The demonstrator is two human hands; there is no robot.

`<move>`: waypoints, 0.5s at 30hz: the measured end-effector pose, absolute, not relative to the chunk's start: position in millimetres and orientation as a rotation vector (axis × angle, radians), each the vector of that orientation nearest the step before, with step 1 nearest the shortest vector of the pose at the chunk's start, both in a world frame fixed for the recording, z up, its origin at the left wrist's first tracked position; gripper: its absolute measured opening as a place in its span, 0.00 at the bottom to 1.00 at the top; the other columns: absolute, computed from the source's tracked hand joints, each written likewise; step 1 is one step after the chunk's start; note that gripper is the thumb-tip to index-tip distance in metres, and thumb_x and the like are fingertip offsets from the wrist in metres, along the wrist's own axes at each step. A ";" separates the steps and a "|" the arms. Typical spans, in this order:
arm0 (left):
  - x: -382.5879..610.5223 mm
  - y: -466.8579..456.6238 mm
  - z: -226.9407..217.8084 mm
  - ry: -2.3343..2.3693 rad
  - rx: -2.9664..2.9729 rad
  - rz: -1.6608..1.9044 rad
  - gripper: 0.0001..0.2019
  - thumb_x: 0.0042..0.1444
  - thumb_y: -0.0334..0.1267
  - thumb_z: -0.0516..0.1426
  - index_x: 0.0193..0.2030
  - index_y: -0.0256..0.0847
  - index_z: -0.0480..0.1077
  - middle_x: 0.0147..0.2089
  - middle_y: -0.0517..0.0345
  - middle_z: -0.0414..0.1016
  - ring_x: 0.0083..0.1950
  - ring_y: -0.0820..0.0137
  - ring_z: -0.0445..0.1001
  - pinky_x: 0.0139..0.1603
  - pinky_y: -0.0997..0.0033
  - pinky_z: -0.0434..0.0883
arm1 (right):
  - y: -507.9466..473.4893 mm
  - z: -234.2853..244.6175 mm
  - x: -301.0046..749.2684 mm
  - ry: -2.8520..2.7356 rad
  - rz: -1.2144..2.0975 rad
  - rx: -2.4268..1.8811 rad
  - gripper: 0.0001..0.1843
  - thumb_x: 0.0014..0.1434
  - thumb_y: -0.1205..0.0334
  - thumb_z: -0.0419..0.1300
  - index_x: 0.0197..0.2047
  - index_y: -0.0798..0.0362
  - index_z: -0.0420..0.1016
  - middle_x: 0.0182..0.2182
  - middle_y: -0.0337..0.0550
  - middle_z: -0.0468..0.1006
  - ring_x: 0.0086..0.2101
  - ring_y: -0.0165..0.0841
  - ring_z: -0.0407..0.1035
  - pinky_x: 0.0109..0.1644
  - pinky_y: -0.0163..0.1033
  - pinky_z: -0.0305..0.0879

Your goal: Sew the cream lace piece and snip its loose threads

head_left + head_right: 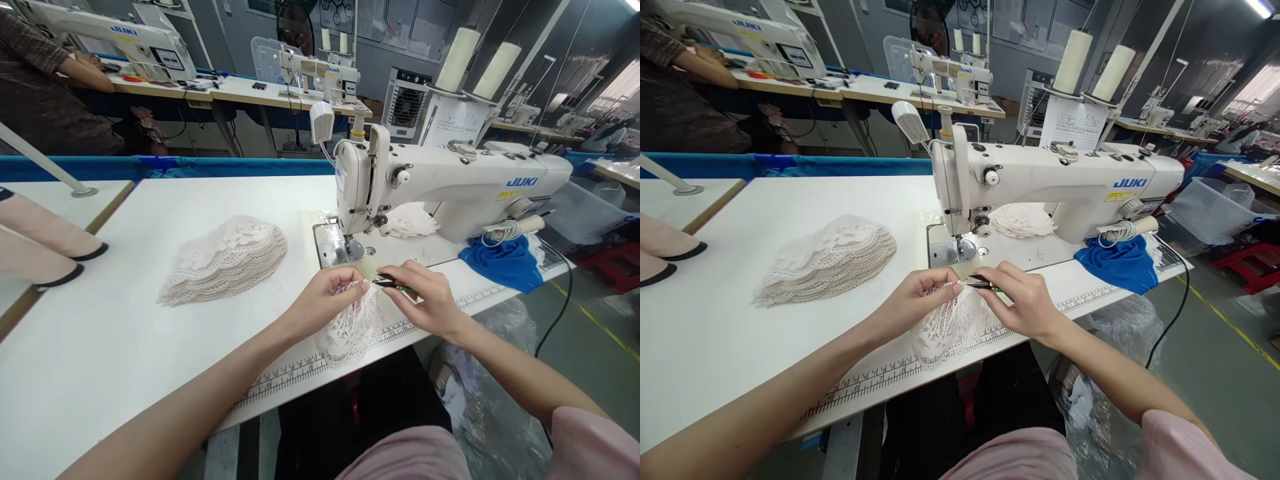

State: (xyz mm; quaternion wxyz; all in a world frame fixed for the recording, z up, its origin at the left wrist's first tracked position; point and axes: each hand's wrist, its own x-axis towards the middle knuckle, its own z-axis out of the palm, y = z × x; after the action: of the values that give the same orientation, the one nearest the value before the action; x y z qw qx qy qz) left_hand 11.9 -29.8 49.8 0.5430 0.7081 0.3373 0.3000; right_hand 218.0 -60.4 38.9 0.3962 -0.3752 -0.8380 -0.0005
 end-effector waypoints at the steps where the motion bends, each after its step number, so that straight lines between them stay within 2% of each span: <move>1: 12.1 -30.0 50.0 0.801 1.686 0.714 0.14 0.61 0.44 0.53 0.27 0.38 0.67 0.26 0.63 0.63 0.29 0.75 0.61 0.32 0.74 0.61 | -61.6 43.6 216.7 -2.078 0.151 -0.963 0.13 0.61 0.64 0.59 0.49 0.54 0.73 0.29 0.40 0.73 0.24 0.26 0.63 0.26 0.33 0.59; 4: 13.0 -30.2 50.1 0.794 1.717 0.729 0.14 0.61 0.44 0.54 0.27 0.38 0.68 0.27 0.63 0.64 0.29 0.75 0.62 0.33 0.73 0.61 | -63.8 55.4 211.3 -1.984 0.451 -1.012 0.11 0.57 0.61 0.64 0.44 0.53 0.76 0.28 0.39 0.74 0.24 0.25 0.62 0.27 0.33 0.60; 7: 13.2 -30.3 50.2 0.765 1.730 0.733 0.14 0.59 0.44 0.56 0.28 0.38 0.70 0.27 0.62 0.66 0.30 0.74 0.63 0.35 0.72 0.63 | -63.0 58.8 205.8 -1.959 0.585 -1.046 0.08 0.56 0.63 0.65 0.40 0.52 0.78 0.31 0.40 0.77 0.25 0.25 0.63 0.28 0.32 0.61; 15: 9.0 -29.2 50.3 0.788 1.707 0.739 0.12 0.60 0.45 0.56 0.36 0.41 0.76 0.33 0.58 0.73 0.36 0.71 0.68 0.41 0.70 0.65 | -58.0 50.5 202.6 -1.902 0.554 -1.007 0.05 0.57 0.63 0.64 0.38 0.52 0.78 0.28 0.39 0.76 0.25 0.26 0.63 0.27 0.33 0.60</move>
State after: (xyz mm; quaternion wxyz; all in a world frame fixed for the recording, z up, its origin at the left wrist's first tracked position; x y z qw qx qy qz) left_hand 9.0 -29.2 50.3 0.5320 0.7155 0.3302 0.3097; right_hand 202.6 -58.0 50.5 0.4438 -0.4060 -0.7670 0.2234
